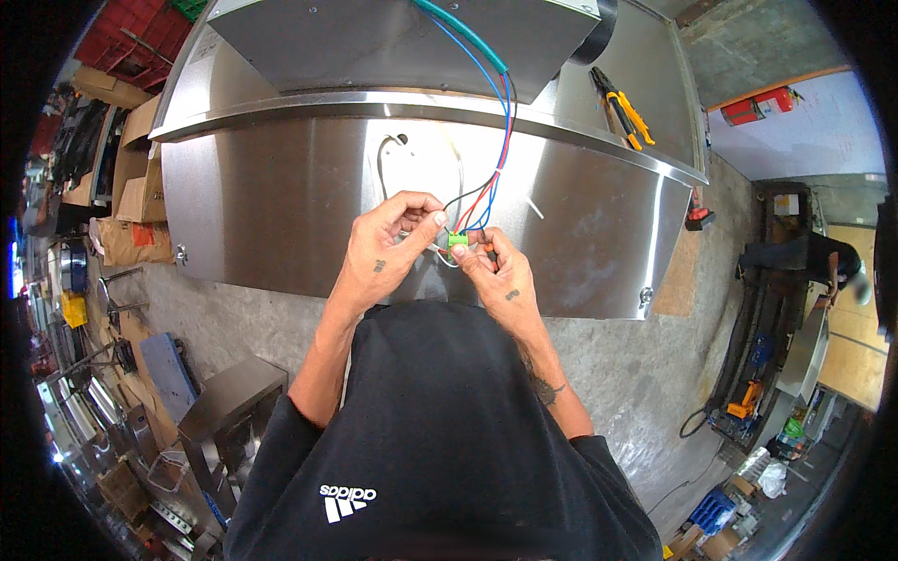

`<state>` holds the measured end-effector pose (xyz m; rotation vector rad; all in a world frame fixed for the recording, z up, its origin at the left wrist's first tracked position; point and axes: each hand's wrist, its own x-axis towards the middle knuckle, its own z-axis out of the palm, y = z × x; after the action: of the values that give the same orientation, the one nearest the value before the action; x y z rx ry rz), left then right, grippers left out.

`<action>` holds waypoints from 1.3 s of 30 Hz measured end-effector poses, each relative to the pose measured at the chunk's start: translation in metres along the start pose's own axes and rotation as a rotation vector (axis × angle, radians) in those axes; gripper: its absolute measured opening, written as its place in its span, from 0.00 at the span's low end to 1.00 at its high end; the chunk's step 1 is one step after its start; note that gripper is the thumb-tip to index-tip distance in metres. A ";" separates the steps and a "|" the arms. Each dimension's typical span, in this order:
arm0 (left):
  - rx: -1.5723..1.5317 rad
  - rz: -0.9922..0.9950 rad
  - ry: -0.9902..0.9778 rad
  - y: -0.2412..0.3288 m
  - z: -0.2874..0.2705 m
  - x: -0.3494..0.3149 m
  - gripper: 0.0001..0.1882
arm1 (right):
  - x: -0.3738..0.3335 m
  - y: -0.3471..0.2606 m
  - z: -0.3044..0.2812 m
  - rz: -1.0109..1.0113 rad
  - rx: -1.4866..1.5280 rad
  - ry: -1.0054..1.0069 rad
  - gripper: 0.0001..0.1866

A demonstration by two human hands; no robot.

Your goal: The person connects multiple colored wires to a green terminal block on a stainless steel appliance. They use a screwdriver to tighten the terminals and pliers to trim excess wire, then tuck the wires into the unit.

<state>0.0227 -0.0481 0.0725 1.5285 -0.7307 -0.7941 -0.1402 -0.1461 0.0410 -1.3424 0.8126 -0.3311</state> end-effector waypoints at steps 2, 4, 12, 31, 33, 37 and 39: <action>0.054 0.039 -0.016 0.002 0.000 0.000 0.09 | 0.000 -0.004 0.000 -0.008 0.037 0.001 0.13; 0.101 0.089 -0.033 0.002 0.000 0.002 0.10 | 0.000 -0.006 0.000 0.002 0.020 0.007 0.13; 0.137 0.068 -0.008 0.005 0.004 0.004 0.08 | -0.001 -0.007 -0.003 0.010 -0.029 -0.004 0.16; 0.235 0.114 0.014 0.004 0.010 0.007 0.08 | 0.000 -0.010 -0.002 0.007 -0.020 -0.014 0.14; 0.173 0.077 0.028 -0.002 0.014 0.007 0.08 | 0.001 -0.007 -0.001 0.000 -0.018 -0.012 0.13; 0.062 0.072 0.020 -0.009 0.018 0.008 0.09 | 0.000 -0.009 0.000 0.006 -0.054 -0.020 0.13; 0.110 0.120 0.028 -0.007 0.017 0.009 0.10 | 0.000 -0.010 0.000 0.000 -0.071 -0.018 0.13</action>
<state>0.0143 -0.0642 0.0642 1.5746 -0.8488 -0.6509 -0.1381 -0.1483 0.0503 -1.4098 0.8162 -0.2919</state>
